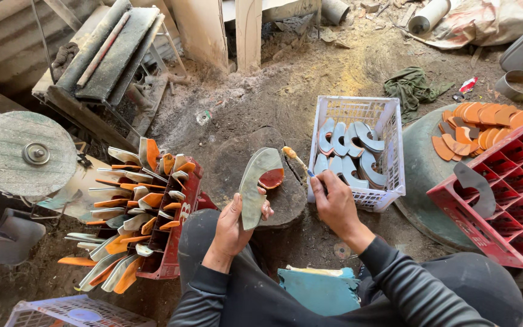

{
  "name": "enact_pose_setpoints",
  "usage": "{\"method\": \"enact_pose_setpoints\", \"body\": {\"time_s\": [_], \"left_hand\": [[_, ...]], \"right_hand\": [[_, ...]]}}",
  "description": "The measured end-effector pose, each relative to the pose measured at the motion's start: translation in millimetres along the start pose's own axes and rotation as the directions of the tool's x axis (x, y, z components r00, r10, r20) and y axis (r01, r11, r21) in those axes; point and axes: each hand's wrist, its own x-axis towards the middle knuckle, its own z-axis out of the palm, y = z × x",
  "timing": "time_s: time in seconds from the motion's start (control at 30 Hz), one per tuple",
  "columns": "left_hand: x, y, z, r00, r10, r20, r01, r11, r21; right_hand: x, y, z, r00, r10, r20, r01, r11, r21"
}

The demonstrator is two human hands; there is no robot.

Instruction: The person sits on the ground and uses a brush to apply a reddish-brown liquid to curved, blade-like objects. They repeatedly dip the brush into a small container and coat each object before placing it into a red crate.

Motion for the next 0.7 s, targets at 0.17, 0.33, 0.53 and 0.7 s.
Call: {"method": "enact_pose_setpoints", "body": {"time_s": [0.17, 0.33, 0.53, 0.7], "left_hand": [[0.4, -5.9, -4.5, 0.999, -0.045, -0.016, 0.045, 0.999, 0.024], [-1.8, -15.3, -9.1, 0.996, -0.048, 0.071, 0.046, 0.998, 0.032], [11.2, -24.9, -7.8, 0.993, 0.019, 0.115, -0.014, 0.999, -0.048], [-18.7, -6.2, -0.9, 0.991, 0.123, 0.046, -0.129, 0.980, 0.149]], "right_hand": [[-14.8, -13.9, 9.1, 0.972, -0.223, 0.075, 0.223, 0.975, 0.009], [5.4, 0.2, -3.6, 0.994, -0.106, -0.005, 0.106, 0.994, -0.036], [-6.0, 30.8, 0.6, 0.974, -0.227, 0.026, 0.228, 0.960, -0.162], [12.0, 69.4, -15.5, 0.987, -0.161, -0.017, 0.150, 0.948, -0.282]]}}
